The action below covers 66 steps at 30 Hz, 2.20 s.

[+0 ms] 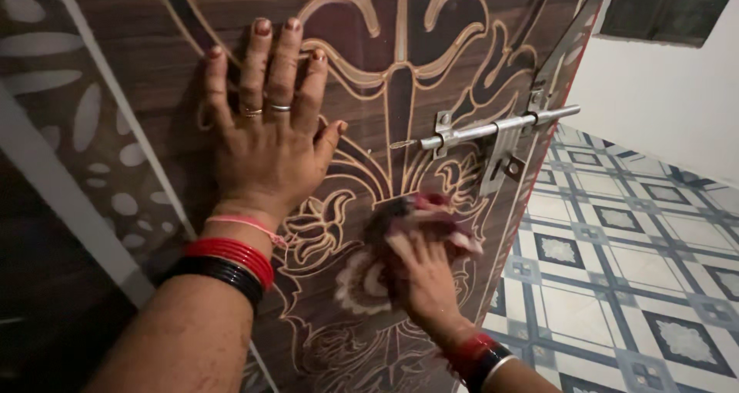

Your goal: The person wipes a patterned door with a maroon cloth, moving the cloth in circular and vertical motions across the surface. The person uses both hands to press and rub the cloth against the door, covering different sections repeatedly.

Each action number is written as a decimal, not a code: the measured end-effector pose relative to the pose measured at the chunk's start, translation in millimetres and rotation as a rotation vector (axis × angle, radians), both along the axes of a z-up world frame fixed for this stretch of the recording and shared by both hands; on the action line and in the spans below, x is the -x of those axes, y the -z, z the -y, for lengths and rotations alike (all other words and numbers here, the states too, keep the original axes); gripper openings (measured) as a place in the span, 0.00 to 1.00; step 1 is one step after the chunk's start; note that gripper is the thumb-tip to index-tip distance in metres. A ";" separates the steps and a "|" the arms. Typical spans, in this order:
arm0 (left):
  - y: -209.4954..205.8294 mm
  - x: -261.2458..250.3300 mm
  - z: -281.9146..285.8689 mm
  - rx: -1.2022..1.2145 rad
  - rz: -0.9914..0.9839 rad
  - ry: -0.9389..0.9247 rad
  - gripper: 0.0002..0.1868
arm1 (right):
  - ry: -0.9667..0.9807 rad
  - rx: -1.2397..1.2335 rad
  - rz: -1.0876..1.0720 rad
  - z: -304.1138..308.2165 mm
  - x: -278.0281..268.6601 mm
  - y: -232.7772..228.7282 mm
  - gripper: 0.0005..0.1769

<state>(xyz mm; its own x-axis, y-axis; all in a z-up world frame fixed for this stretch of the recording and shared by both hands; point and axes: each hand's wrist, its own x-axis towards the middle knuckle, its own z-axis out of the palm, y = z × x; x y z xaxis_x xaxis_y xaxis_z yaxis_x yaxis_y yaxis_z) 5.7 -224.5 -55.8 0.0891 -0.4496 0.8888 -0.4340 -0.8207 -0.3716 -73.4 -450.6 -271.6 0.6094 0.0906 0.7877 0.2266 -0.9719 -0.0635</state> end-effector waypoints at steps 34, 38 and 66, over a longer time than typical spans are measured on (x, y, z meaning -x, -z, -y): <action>-63.6 7.1 -31.5 -0.021 0.080 0.124 0.37 | 0.346 -0.149 0.764 131.2 -125.6 -357.6 0.40; -160.2 0.7 -80.7 0.213 0.322 -0.125 0.35 | 0.247 -0.158 0.816 154.8 -142.7 -349.8 0.40; -219.4 -4.3 -151.1 0.209 0.465 0.122 0.32 | -0.185 0.203 0.873 -179.8 -83.6 -486.7 0.34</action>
<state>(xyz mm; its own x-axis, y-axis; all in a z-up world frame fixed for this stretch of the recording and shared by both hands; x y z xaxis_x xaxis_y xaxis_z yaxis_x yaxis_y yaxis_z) 10.0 -73.4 163.6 -0.3781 -0.2404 0.8940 -0.3591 -0.8520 -0.3810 10.2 -270.9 215.1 -0.2331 0.3146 0.9202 0.2667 -0.8893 0.3715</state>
